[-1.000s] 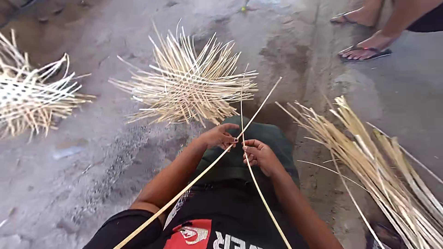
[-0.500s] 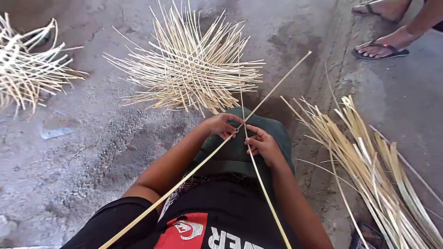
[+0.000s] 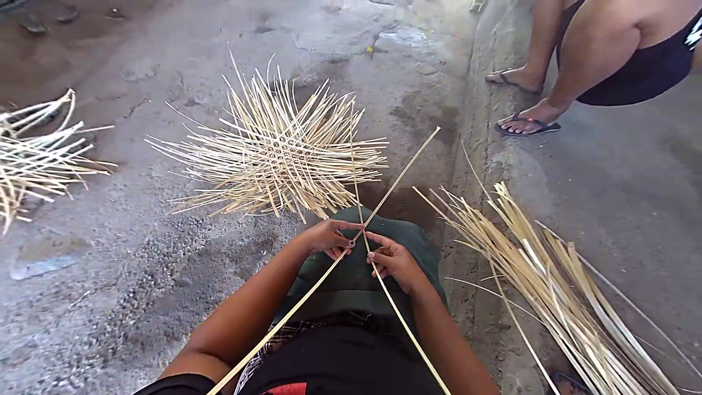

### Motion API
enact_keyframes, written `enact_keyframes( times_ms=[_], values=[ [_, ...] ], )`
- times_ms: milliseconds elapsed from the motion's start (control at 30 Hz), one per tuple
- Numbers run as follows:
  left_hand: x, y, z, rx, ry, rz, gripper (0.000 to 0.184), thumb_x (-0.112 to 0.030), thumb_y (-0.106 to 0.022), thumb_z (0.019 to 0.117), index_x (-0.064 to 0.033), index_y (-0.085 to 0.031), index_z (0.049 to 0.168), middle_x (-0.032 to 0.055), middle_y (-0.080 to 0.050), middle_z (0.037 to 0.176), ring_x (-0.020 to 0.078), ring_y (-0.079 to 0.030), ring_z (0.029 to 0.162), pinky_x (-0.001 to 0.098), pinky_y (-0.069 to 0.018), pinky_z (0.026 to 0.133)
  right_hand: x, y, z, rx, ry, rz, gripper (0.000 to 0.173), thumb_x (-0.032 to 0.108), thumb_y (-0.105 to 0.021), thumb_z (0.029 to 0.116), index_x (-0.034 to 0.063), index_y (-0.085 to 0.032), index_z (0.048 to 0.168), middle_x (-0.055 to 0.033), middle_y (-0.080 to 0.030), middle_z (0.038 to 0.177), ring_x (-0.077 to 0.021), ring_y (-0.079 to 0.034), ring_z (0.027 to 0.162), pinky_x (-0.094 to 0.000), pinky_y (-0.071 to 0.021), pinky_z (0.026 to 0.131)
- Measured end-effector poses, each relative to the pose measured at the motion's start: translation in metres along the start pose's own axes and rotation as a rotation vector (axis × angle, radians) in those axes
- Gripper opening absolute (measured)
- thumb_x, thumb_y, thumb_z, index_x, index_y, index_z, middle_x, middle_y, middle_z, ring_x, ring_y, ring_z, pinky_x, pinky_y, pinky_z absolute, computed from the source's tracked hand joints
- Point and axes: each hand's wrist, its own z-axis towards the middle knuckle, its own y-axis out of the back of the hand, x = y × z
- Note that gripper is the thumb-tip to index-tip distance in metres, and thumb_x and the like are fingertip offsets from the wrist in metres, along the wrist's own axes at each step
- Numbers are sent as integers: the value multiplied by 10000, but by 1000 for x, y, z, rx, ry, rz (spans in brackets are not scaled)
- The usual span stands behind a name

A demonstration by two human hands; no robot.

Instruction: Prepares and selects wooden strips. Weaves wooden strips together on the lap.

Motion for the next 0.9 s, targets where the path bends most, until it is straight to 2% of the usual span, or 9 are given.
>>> enact_keyframes(
  times_ms=[267,367,467,533,600,667,800,900],
  values=[
    [-8,-6,0,-16,52,110,577,-108,-655,1002,-275,-485,1528,96,-731,870,150,-693,612,279,-595,584,0,0,1,8,-11,-78,568,60,-625,1002,137,-455,1539,-108,-680,909,-162,-663,617,-307,-597,571],
    [-21,-5,-1,-17,75,343,526,-218,-650,1020,-312,-502,1516,108,-736,858,168,-695,610,318,-604,598,4,1,-1,31,-29,-160,560,102,-615,1013,181,-453,1543,-133,-694,959,-183,-680,668,-340,-599,610],
    [-37,-5,7,-118,65,615,361,-384,-606,1034,-292,-657,1379,84,-730,769,163,-695,580,345,-610,598,13,7,-13,20,-32,-349,466,245,-598,1051,180,-505,1503,-149,-717,1010,-199,-712,727,-364,-609,659],
    [-46,-9,21,-214,-8,725,282,-347,-652,1015,-169,-738,1217,104,-746,883,201,-716,682,426,-618,700,25,23,-28,-52,-20,-511,424,338,-560,1067,143,-574,1444,-144,-718,1057,-205,-713,788,-375,-603,718],
    [-50,-11,32,-249,-64,803,224,-271,-707,983,-98,-753,1119,128,-755,982,258,-734,783,513,-603,794,34,50,-48,-194,-3,-576,411,364,-537,1073,135,-618,1404,-150,-719,1097,-232,-720,866,-417,-601,802],
    [-52,-9,39,-243,-96,851,170,-222,-741,957,-96,-766,1069,132,-753,990,280,-732,818,556,-584,830,34,90,-69,-423,37,-534,362,333,-553,1068,124,-662,1342,-145,-731,1090,-243,-729,883,-443,-607,817],
    [-54,-9,44,-231,-129,882,105,-163,-765,932,-103,-775,1017,126,-751,961,285,-721,805,574,-575,810,21,210,-125,-1000,6,-539,324,279,-536,1069,93,-683,1291,-135,-740,1095,-261,-734,941,-489,-595,874],
    [-54,-11,46,-238,-124,893,84,-132,-778,916,-101,-773,994,113,-753,947,276,-718,802,574,-567,807,-13,295,-176,-1336,-162,-539,283,241,-576,1034,111,-713,1245,-145,-729,1164,-317,-704,1071,-554,-544,962]
  ],
)
